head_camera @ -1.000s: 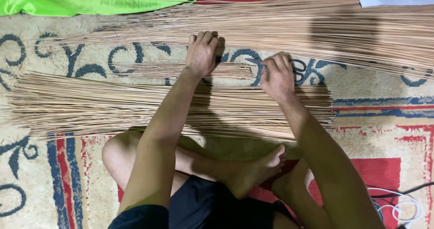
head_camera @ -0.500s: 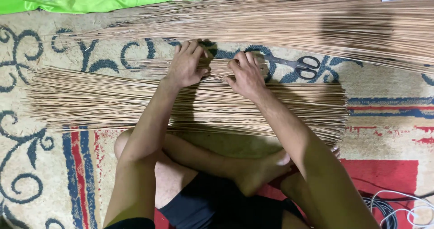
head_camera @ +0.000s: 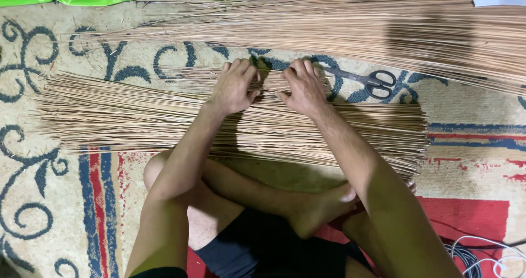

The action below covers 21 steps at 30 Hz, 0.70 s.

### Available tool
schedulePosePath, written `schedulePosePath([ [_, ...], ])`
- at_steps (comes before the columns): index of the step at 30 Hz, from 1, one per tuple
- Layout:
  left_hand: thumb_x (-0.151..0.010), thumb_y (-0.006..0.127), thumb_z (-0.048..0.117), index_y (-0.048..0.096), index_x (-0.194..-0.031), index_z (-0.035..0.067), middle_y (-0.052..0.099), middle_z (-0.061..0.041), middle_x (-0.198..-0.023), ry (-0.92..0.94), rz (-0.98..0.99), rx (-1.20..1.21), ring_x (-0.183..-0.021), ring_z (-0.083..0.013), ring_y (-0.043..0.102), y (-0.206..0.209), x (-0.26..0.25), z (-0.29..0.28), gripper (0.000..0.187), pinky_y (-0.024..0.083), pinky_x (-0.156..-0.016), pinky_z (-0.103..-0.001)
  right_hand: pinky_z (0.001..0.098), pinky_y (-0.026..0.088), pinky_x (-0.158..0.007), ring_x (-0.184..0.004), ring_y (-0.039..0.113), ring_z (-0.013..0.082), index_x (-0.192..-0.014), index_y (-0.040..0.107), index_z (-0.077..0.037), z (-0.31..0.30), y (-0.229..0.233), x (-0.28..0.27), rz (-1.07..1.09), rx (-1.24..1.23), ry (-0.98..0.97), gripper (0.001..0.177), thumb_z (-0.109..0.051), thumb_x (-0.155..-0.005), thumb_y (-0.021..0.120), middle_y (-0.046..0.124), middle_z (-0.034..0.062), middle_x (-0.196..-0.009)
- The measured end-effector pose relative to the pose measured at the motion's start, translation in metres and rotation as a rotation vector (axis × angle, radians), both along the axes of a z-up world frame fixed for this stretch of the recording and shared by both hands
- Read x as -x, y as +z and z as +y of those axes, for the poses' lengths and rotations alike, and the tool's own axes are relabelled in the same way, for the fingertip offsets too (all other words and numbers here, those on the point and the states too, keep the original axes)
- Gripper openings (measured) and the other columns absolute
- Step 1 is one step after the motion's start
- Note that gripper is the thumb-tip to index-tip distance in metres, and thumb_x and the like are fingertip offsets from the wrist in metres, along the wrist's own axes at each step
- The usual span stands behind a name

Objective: Trimming and organizing bundles of thin wooden sticks using scissors

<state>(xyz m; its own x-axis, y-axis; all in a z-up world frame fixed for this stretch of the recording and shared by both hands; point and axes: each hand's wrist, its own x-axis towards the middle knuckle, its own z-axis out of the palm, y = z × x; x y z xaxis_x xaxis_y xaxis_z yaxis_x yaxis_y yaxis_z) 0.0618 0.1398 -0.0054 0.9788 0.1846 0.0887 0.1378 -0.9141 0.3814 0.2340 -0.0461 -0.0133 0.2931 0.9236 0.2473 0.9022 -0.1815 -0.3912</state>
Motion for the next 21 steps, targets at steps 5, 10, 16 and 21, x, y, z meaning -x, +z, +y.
schedulePosePath([
  [5,-0.081,0.084,0.027,0.059,-0.099,0.016,0.053,-0.003,-0.097,0.003,-0.059,-0.009,-0.101,-0.0264,0.054,-0.012,0.013,-0.013,0.032,0.04,-0.086,-0.042,0.0429,0.041,-0.085,-0.105,0.047,0.0315,-0.104,0.063,-0.012,-0.005,0.004,-0.011,0.048,0.005,0.051,0.057,-0.021,-0.057,0.094,0.048,0.0071,-0.108],
  [10,-0.08,0.084,0.021,0.06,-0.096,0.016,0.052,-0.002,-0.092,0.037,-0.152,0.036,-0.094,-0.0274,0.056,-0.019,0.019,-0.012,0.029,0.042,-0.083,-0.043,0.0439,0.041,-0.087,-0.106,0.048,0.0328,-0.106,0.062,-0.013,-0.007,0.007,-0.015,0.058,0.049,0.087,0.061,-0.02,-0.054,0.093,0.049,0.0079,-0.11],
  [16,-0.082,0.082,0.02,0.061,-0.097,0.017,0.051,-0.001,-0.089,0.057,-0.165,0.064,-0.089,-0.0261,0.056,-0.017,0.025,-0.021,0.026,0.041,-0.079,-0.042,0.0435,0.04,-0.087,-0.108,0.047,0.0322,-0.107,0.061,-0.012,-0.004,0.006,-0.015,0.029,0.096,0.101,0.06,-0.022,-0.057,0.094,0.048,0.0083,-0.112],
  [21,-0.08,0.082,0.019,0.062,-0.095,0.019,0.052,0.0,-0.089,0.058,-0.201,0.037,-0.09,-0.0252,0.057,-0.016,0.031,-0.028,0.025,0.041,-0.082,-0.041,0.0422,0.041,-0.084,-0.106,0.048,0.0313,-0.106,0.062,-0.01,-0.004,0.004,-0.012,-0.102,0.048,0.079,0.055,-0.025,-0.064,0.093,0.049,0.0083,-0.111],
])
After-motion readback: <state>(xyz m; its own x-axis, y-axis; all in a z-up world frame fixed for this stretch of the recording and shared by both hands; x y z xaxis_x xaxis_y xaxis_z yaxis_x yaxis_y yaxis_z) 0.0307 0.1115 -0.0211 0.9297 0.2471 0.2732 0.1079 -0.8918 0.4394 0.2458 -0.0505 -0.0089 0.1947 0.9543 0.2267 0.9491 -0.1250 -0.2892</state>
